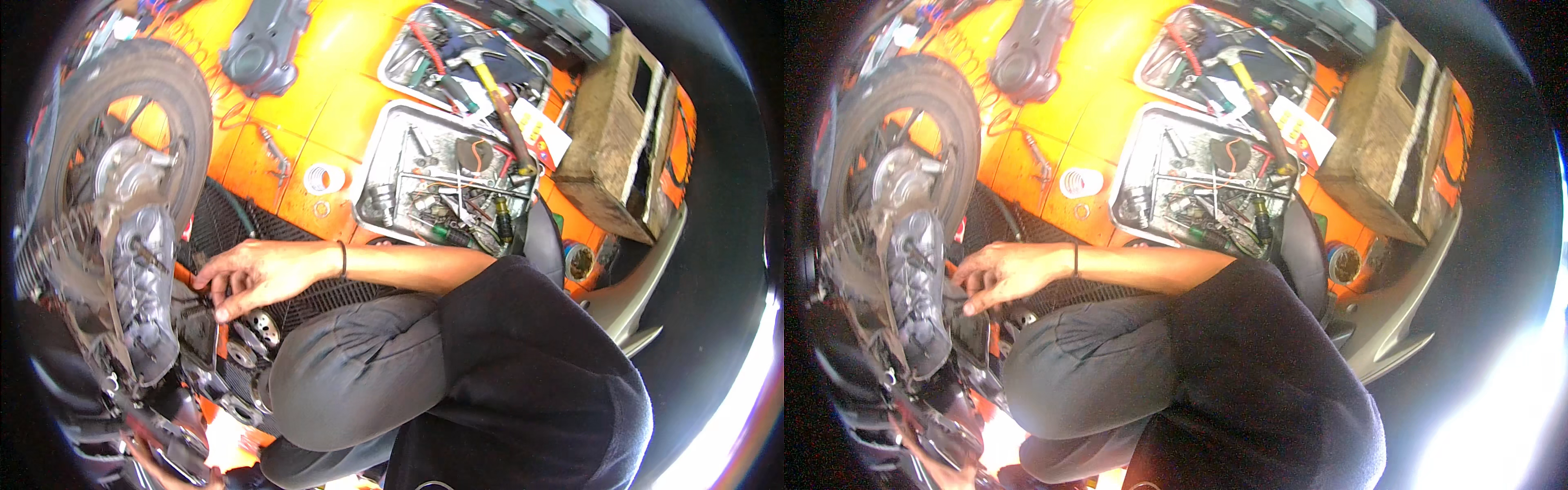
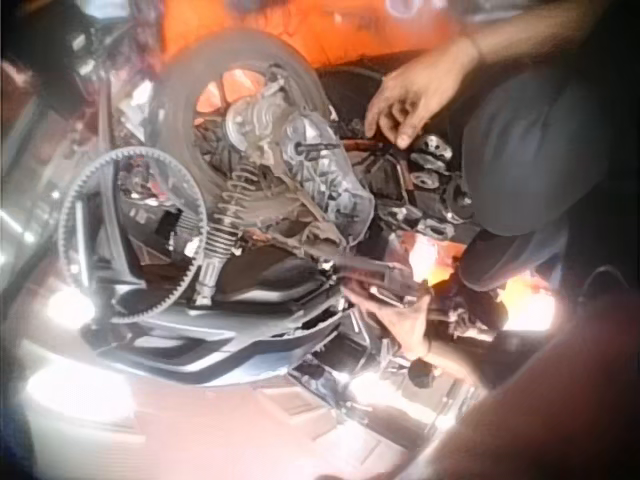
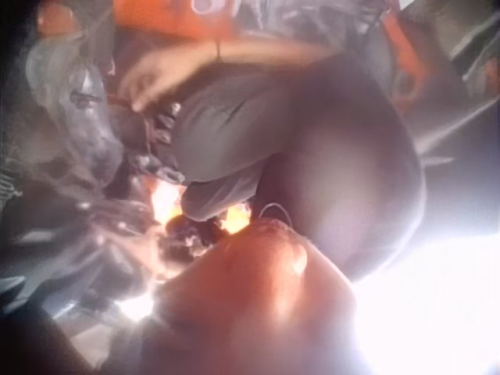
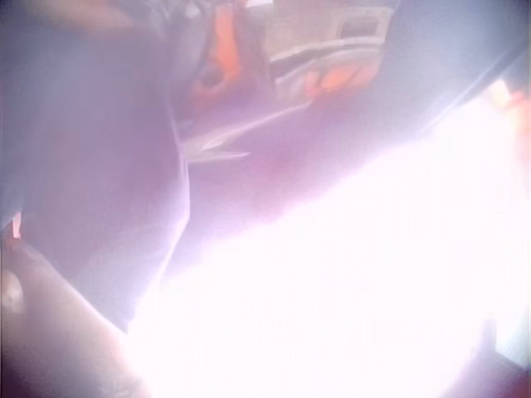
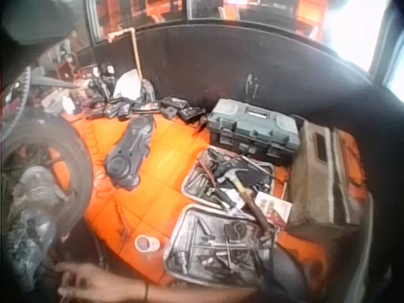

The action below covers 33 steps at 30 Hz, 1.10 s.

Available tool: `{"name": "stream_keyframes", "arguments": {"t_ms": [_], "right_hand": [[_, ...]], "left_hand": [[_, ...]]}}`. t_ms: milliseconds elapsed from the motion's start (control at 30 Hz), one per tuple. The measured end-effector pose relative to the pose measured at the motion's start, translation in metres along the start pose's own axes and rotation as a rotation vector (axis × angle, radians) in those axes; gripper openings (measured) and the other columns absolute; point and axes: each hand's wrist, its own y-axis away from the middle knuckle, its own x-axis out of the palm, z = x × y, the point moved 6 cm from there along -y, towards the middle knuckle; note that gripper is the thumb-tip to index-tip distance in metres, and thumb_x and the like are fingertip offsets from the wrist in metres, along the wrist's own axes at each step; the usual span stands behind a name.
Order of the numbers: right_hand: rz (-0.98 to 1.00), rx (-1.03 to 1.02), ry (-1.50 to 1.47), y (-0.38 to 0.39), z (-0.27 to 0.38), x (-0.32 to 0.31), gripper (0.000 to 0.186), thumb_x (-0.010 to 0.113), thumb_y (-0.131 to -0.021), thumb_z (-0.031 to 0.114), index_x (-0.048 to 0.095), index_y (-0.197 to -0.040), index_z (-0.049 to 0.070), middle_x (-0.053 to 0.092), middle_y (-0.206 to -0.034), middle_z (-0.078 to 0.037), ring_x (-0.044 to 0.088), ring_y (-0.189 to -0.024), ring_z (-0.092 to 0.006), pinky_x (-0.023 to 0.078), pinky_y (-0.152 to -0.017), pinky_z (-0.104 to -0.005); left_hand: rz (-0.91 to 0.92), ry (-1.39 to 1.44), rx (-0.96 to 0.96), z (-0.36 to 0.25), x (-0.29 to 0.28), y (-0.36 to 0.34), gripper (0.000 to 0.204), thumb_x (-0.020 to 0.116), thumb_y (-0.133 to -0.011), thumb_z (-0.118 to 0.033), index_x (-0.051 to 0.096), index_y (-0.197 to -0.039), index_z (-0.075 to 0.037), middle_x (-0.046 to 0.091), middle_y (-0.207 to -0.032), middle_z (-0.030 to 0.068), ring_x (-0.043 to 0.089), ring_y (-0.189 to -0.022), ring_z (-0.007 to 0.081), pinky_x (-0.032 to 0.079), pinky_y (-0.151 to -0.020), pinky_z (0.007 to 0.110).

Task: The person cleans motorcycle engine components with a brush, applies lubricant from a spray can, and uses a wrench to tighten bolts on the engine casing.

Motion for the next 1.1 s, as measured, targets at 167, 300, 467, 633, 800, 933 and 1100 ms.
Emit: {"name": "stream_keyframes", "arguments": {"t_ms": [167,300,467,633,800,933,1100], "right_hand": [[-0.31,0.108,-0.145,0.044,0.028,-0.033,0.052,0.065,-0.097,0.045,0.062,-0.117,-0.002,0.07,-0.083,-0.01,0.068,-0.067,-0.0166,0.056,-0.058,-0.0307],[-0.707,0.245,-0.008,0.114,0.041,-0.092,0.044,0.057,-0.102,0.043,0.066,-0.102,0.0,0.068,-0.07,-0.006,0.066,-0.06,-0.015,0.055,-0.055,-0.0293],[-1.188,0.12,0.065,0.202,0.073,-0.181,0.047,0.054,-0.102,0.037,0.069,-0.083,-0.004,0.072,-0.078,-0.012,0.067,-0.063,-0.0161,0.053,-0.06,-0.0299],[-1.459,-0.034,-0.004,0.279,0.077,-0.288,0.039,0.06,-0.099,0.034,0.062,-0.102,-0.005,0.072,-0.083,-0.017,0.066,-0.067,-0.02,0.052,-0.073,-0.0316],[-1.627,-0.104,-0.057,0.331,0.048,-0.353,0.05,0.069,-0.095,0.036,0.051,-0.112,-0.007,0.065,-0.115,-0.024,0.067,-0.087,-0.0302,0.052,-0.085,-0.0392],[-1.327,0.683,0.937,0.341,0.038,-0.313,0.048,0.077,-0.086,0.026,0.057,-0.12,-0.002,0.069,-0.106,-0.019,0.07,-0.091,-0.0304,0.054,-0.08,-0.0417],[-0.502,0.891,1.977,0.289,0.024,-0.26,0.039,0.08,-0.076,0.037,0.073,-0.094,0.002,0.071,-0.089,-0.014,0.067,-0.094,-0.0358,0.048,-0.087,-0.0505]], "left_hand": [[-0.188,1.619,0.079,-0.002,-0.073,-0.132,0.123,0.084,-0.051,-0.007,0.019,-0.155,0.004,0.036,-0.152,0.0264,0.032,-0.143,0.0419,0.024,-0.121,0.045],[-0.439,1.501,0.309,-0.028,-0.157,-0.21,0.133,0.088,-0.049,-0.016,0.012,-0.158,-0.003,0.04,-0.147,0.029,0.038,-0.139,0.0416,0.02,-0.123,0.049],[-0.749,1.565,0.273,-0.015,-0.198,-0.245,0.12,0.084,-0.066,-0.012,0.01,-0.16,-0.005,0.02,-0.163,0.021,0.023,-0.15,0.0373,0.014,-0.125,0.052],[-0.745,1.776,0.145,0.002,-0.136,-0.236,0.081,0.072,-0.081,-0.005,0.035,-0.153,-0.005,0.037,-0.156,0.0187,0.036,-0.144,0.0368,0.029,-0.12,0.044],[-0.203,1.98,0.132,-0.055,-0.043,-0.207,0.061,0.07,-0.084,-0.004,0.05,-0.142,-0.004,0.052,-0.144,0.0188,0.053,-0.129,0.0382,0.043,-0.107,0.044],[-0.119,1.872,0.133,-0.096,0.005,-0.178,0.054,0.071,-0.085,-0.006,0.054,-0.137,-0.004,0.059,-0.135,0.0192,0.057,-0.118,0.0388,0.047,-0.099,0.044],[0.029,1.94,0.108,-0.121,0.03,-0.161,0.055,0.074,-0.086,-0.013,0.054,-0.137,-0.005,0.06,-0.133,0.0205,0.059,-0.114,0.04,0.05,-0.092,0.043]]}}
